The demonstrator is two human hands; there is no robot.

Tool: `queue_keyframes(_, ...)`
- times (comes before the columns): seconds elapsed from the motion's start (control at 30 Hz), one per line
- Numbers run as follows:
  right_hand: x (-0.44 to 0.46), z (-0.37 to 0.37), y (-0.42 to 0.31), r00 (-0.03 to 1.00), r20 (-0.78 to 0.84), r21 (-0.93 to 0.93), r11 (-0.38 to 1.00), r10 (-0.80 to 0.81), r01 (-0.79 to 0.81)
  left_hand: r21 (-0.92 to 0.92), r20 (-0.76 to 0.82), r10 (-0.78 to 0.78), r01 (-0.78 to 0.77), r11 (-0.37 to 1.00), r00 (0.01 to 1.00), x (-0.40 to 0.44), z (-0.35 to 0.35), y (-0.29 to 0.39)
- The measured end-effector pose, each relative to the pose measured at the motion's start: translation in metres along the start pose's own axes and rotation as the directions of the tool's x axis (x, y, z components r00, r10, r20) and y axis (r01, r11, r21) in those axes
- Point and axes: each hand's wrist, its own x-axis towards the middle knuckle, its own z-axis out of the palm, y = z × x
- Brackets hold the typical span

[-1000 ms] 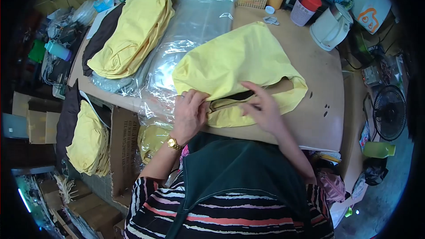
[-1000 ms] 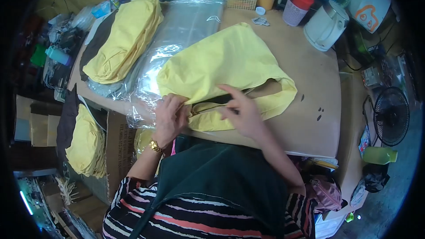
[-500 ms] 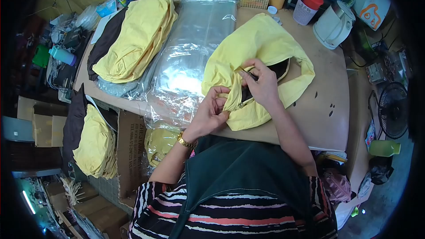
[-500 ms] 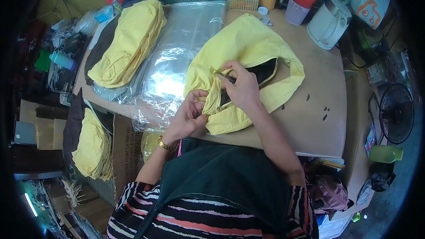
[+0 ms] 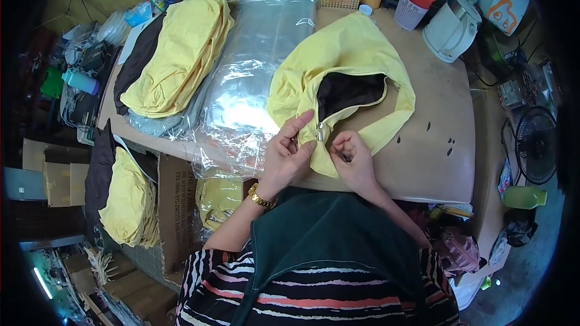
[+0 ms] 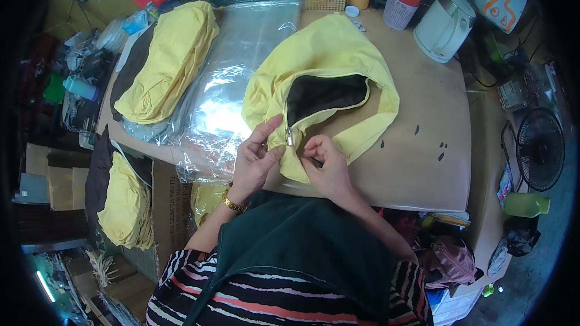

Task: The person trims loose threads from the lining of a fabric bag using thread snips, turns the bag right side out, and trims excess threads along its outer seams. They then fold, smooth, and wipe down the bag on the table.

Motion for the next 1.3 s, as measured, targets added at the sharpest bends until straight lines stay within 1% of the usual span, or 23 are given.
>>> queue_keyframes(0.03,-0.002,-0.003,0.001,0.999,-0.039,0.034,0.999,0.015,-0.013,0.061,-0.005,0.026,-0.026,0.998,1.0,0.0,0.0,0.0)
queue_keyframes(0.13,0.01,-0.002,-0.022,0.997,-0.071,0.097,0.995,0.007,0.0,0.057,0.06,0.047,-0.051,0.997,0.997,-0.001,0.003,0.004)
queue_keyframes(0.17,0.014,-0.005,-0.024,1.0,-0.001,-0.06,0.998,-0.018,0.018,0.086,0.088,0.077,-0.084,0.993,0.993,-0.003,0.005,0.006)
queue_keyframes(0.27,0.013,-0.002,-0.017,0.999,0.016,-0.077,0.997,0.03,-0.028,0.093,0.152,0.14,-0.155,0.984,0.978,-0.006,0.01,0.009)
queue_keyframes(0.33,0.01,-0.003,-0.018,0.998,0.0,-0.178,0.982,0.065,-0.064,0.35,0.047,0.191,-0.195,0.916,0.981,-0.008,0.013,0.01)
queue_keyframes(0.37,0.009,-0.003,-0.019,0.998,0.011,-0.261,0.963,-0.067,0.068,0.341,0.059,0.192,-0.201,0.918,0.98,-0.008,0.015,0.01)
queue_keyframes(0.4,0.008,-0.003,-0.02,0.98,0.033,-0.342,0.92,-0.194,0.193,0.439,0.036,0.184,-0.181,0.88,0.982,-0.009,0.015,0.009)
queue_keyframes(0.43,0.007,-0.004,-0.021,0.981,0.018,-0.351,0.918,-0.193,0.187,0.533,0.016,0.178,-0.159,0.831,0.984,-0.01,0.016,0.008)
queue_keyframes(0.47,0.007,-0.005,-0.021,0.976,0.049,-0.409,0.887,-0.211,0.213,0.527,0.032,0.179,-0.168,0.833,0.983,-0.01,0.016,0.003)
queue_keyframes(0.53,0.009,-0.007,-0.023,0.963,0.117,-0.516,0.813,-0.243,0.268,0.645,0.069,0.358,-0.315,0.696,0.931,-0.01,0.014,-0.007)
queue_keyframes(0.6,0.011,-0.006,-0.02,0.967,0.093,-0.499,0.829,-0.238,0.252,0.645,0.065,0.383,-0.332,0.689,0.922,-0.01,0.014,-0.006)
queue_keyframes(0.67,0.015,-0.002,-0.015,0.897,0.023,-0.399,0.819,-0.441,0.413,0.682,0.045,0.377,-0.304,0.665,0.925,-0.011,0.014,-0.005)
queue_keyframes(0.73,0.017,-0.003,-0.014,0.92,-0.011,-0.331,0.87,-0.392,0.366,0.655,0.026,0.332,-0.266,0.707,0.943,-0.011,0.015,0.002)
queue_keyframes(0.8,0.024,-0.008,-0.012,0.947,-0.014,-0.324,0.898,-0.32,0.298,0.723,0.125,0.39,-0.354,0.594,0.912,-0.01,0.007,-0.002)
queue_keyframes(0.87,0.037,-0.024,0.016,0.966,0.001,-0.338,0.909,-0.26,0.245,0.722,0.153,0.379,-0.365,0.587,0.913,-0.013,0.003,0.001)
queue_keyframes(0.93,0.051,-0.047,-0.002,0.971,-0.15,-0.412,0.904,-0.188,0.112,0.728,0.176,0.367,-0.372,0.577,0.914,-0.017,-0.003,0.009)
queue_keyframes(1.0,0.068,-0.087,0.009,0.879,-0.275,-0.571,0.801,-0.39,0.177,0.771,0.129,0.325,-0.301,0.561,0.937,-0.023,-0.012,0.02)
queue_keyframes(1.07,0.073,-0.134,0.003,0.76,-0.366,-0.763,0.641,-0.537,0.085,0.765,0.109,0.355,-0.306,0.567,0.929,-0.025,-0.021,0.025)
queue_keyframes(1.17,0.066,-0.143,-0.029,0.725,-0.384,-0.809,0.586,-0.572,0.035,0.757,0.153,0.282,-0.296,0.583,0.947,-0.024,-0.018,0.035)
queue_keyframes(1.2,0.064,-0.138,-0.037,0.671,-0.438,-0.815,0.579,-0.599,-0.017,0.762,0.139,0.277,-0.281,0.584,0.951,-0.022,-0.015,0.034)
queue_keyframes(1.23,0.063,-0.132,-0.04,0.612,-0.488,-0.816,0.574,-0.623,-0.066,0.659,0.056,0.171,-0.165,0.734,0.984,-0.02,-0.013,0.033)
queue_keyframes(1.27,0.061,-0.123,-0.034,0.621,-0.483,-0.812,0.582,-0.617,-0.054,0.53,-0.008,0.055,-0.043,0.847,0.998,-0.016,-0.012,0.033)
queue_keyframes(1.3,0.055,-0.112,-0.027,0.793,-0.424,-0.632,0.77,-0.438,0.087,0.423,0.004,0.15,-0.138,0.895,0.989,-0.01,-0.013,0.021)
